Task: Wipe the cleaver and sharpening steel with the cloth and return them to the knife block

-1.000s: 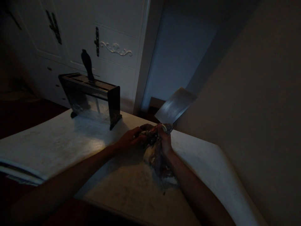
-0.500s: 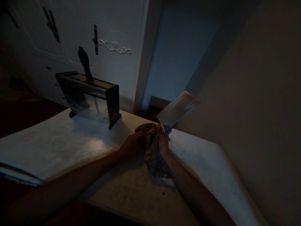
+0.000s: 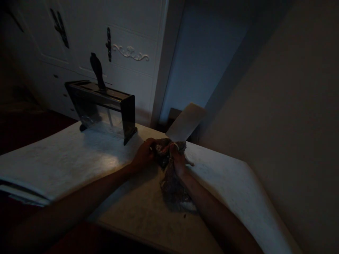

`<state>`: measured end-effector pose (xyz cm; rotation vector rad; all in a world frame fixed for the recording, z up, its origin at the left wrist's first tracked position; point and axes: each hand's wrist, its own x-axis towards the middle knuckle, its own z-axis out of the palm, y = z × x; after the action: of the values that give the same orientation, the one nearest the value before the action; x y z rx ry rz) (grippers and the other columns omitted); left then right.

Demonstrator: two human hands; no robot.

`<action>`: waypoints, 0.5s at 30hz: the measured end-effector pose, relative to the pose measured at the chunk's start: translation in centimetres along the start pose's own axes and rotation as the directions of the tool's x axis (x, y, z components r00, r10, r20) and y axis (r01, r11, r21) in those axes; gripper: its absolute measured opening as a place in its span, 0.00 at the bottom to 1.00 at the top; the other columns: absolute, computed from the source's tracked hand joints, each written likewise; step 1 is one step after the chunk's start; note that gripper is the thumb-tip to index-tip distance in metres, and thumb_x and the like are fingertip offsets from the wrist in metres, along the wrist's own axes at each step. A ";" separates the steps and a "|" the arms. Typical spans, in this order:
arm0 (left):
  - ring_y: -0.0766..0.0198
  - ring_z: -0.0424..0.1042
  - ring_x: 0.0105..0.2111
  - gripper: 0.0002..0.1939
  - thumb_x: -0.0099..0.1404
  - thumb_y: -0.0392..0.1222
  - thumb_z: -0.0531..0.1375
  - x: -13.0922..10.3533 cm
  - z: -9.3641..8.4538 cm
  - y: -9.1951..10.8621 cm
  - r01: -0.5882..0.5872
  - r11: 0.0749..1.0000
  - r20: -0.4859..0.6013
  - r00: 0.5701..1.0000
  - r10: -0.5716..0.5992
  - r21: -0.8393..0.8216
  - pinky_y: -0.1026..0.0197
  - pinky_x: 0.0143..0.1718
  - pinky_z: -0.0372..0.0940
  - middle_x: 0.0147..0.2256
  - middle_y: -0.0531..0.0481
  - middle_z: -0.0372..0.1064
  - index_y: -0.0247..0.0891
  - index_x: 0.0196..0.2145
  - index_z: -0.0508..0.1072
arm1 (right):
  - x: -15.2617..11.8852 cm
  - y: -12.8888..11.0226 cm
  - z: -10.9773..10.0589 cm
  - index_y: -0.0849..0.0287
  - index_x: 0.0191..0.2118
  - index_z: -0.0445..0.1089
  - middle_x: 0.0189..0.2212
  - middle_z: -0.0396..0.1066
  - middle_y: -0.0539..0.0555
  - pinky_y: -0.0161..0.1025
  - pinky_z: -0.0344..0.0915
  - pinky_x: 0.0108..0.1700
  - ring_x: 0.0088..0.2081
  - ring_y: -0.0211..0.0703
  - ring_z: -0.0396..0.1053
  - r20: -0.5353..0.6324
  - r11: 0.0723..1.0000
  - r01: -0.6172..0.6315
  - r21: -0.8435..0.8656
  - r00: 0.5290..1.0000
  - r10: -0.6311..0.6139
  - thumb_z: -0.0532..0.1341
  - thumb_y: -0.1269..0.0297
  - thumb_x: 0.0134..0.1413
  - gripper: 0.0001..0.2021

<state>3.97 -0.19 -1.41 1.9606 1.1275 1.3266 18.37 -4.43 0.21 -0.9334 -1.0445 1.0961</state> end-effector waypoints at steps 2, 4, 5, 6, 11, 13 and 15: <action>0.62 0.65 0.34 0.08 0.55 0.31 0.54 -0.2 -0.3 0.6 0.020 0.999 -0.071 0.997 -0.017 0.041 0.59 0.37 0.61 0.33 0.50 0.65 0.39 0.34 0.63 | 0.0 0.0 -0.1 0.56 0.26 0.74 0.26 0.73 0.51 0.44 0.68 0.42 0.31 0.46 0.70 0.022 0.998 0.048 -0.046 0.999 -0.047 0.65 0.41 0.49 0.20; 0.64 0.63 0.28 0.06 0.57 0.35 0.55 -0.5 -0.6 1.4 0.048 0.998 -0.044 0.998 -0.046 0.043 0.62 0.30 0.58 0.27 0.54 0.61 0.40 0.33 0.60 | 0.1 -0.2 -0.2 0.55 0.27 0.75 0.27 0.73 0.51 0.43 0.68 0.42 0.32 0.46 0.70 0.039 0.995 0.073 -0.070 0.997 -0.071 0.65 0.41 0.49 0.20; 0.65 0.62 0.26 0.06 0.58 0.37 0.55 -0.7 -0.8 1.8 0.057 0.998 0.010 0.998 -0.057 0.036 0.62 0.28 0.56 0.26 0.55 0.60 0.40 0.33 0.60 | 0.2 -0.2 -0.2 0.54 0.27 0.75 0.27 0.73 0.51 0.43 0.68 0.41 0.32 0.46 0.70 0.043 0.993 0.084 -0.081 0.996 -0.081 0.64 0.40 0.49 0.21; 0.65 0.62 0.24 0.07 0.59 0.39 0.56 -0.9 -1.0 2.1 0.054 0.998 0.083 0.995 -0.057 0.036 0.63 0.26 0.55 0.25 0.56 0.59 0.40 0.35 0.60 | 0.2 -0.3 -0.2 0.54 0.28 0.75 0.27 0.73 0.51 0.43 0.68 0.41 0.32 0.46 0.70 0.039 0.992 0.096 -0.087 0.995 -0.093 0.64 0.40 0.49 0.21; 0.56 0.71 0.33 0.20 0.62 0.52 0.59 -2.0 -0.9 2.3 -0.071 0.987 0.322 0.946 0.022 0.142 0.58 0.31 0.62 0.36 0.45 0.69 0.38 0.46 0.61 | 0.3 0.0 -0.5 0.54 0.29 0.73 0.30 0.75 0.51 0.44 0.68 0.43 0.35 0.48 0.72 -0.037 0.992 0.105 -0.073 0.994 -0.107 0.66 0.40 0.46 0.20; 0.52 0.72 0.40 0.22 0.63 0.53 0.58 -2.2 -0.6 2.1 -0.070 0.985 0.313 0.950 0.018 0.155 0.54 0.37 0.65 0.43 0.40 0.69 0.37 0.49 0.61 | 0.3 0.2 -0.7 0.54 0.31 0.74 0.32 0.76 0.52 0.45 0.69 0.43 0.37 0.49 0.72 -0.028 0.996 0.075 -0.036 0.997 -0.077 0.66 0.41 0.47 0.19; 0.51 0.72 0.43 0.23 0.65 0.51 0.57 -2.1 -0.4 1.9 -0.051 0.992 0.318 0.948 0.011 0.117 0.51 0.41 0.67 0.46 0.38 0.69 0.37 0.53 0.60 | 0.3 0.2 -0.8 0.54 0.33 0.74 0.35 0.76 0.52 0.45 0.69 0.44 0.39 0.49 0.73 -0.003 0.998 0.055 -0.004 0.998 -0.055 0.66 0.44 0.48 0.17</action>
<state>3.85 -3.01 -0.84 2.1928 1.0446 0.9287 19.11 -4.14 -0.14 -0.9046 -1.0646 1.0472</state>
